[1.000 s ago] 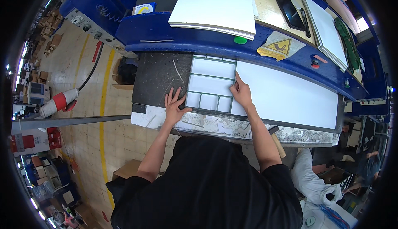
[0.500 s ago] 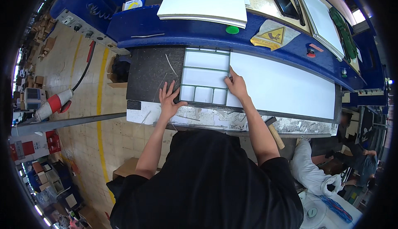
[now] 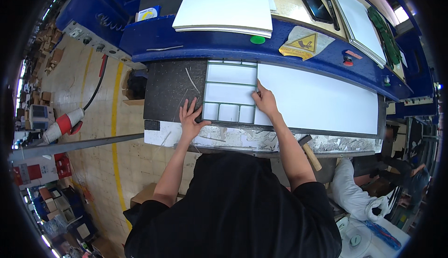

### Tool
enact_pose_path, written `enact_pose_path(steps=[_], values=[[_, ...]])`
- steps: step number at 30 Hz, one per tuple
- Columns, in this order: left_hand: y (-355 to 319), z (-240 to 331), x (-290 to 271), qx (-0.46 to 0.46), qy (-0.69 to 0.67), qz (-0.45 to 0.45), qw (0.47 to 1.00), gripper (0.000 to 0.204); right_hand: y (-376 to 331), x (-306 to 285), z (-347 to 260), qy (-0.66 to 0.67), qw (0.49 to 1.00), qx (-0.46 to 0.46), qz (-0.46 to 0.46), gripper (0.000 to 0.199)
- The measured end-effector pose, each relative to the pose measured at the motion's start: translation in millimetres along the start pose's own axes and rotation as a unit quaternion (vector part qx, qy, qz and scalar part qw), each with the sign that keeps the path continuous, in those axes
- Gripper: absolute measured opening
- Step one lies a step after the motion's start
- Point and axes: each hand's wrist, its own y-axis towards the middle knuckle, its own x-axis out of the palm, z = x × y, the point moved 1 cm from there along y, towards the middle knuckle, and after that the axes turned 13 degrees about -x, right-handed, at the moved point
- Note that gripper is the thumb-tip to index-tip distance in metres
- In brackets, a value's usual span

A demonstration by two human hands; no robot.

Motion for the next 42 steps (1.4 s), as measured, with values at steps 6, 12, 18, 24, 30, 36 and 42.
enact_pose_path(steps=[6,12,18,24,30,36,42], values=[[0,5,6,0.008,0.002,0.003,1.000,0.067,-2,-5,10,0.004,1.000,-0.022,0.008,0.060],[7,-13,13,0.091,0.007,0.069,0.993,0.062,-1,10,26,-0.004,1.000,-0.003,0.023,0.061],[6,-12,3,0.052,0.020,0.022,0.998,0.066,1,18,17,-0.012,0.999,-0.022,0.047,0.059],[12,-1,13,0.048,0.008,0.009,0.999,0.065,0,-7,11,0.004,1.000,0.015,0.025,0.062],[14,12,2,0.018,0.021,-0.012,1.000,0.070,8,-7,8,-0.006,1.000,0.029,0.007,0.058],[13,26,-18,-0.001,-0.072,0.060,0.996,0.059,-10,-31,0,0.093,0.994,0.042,0.046,0.047],[-30,35,29,0.011,-0.126,0.028,0.992,0.016,-39,-117,7,0.159,0.951,0.116,0.237,0.030]])
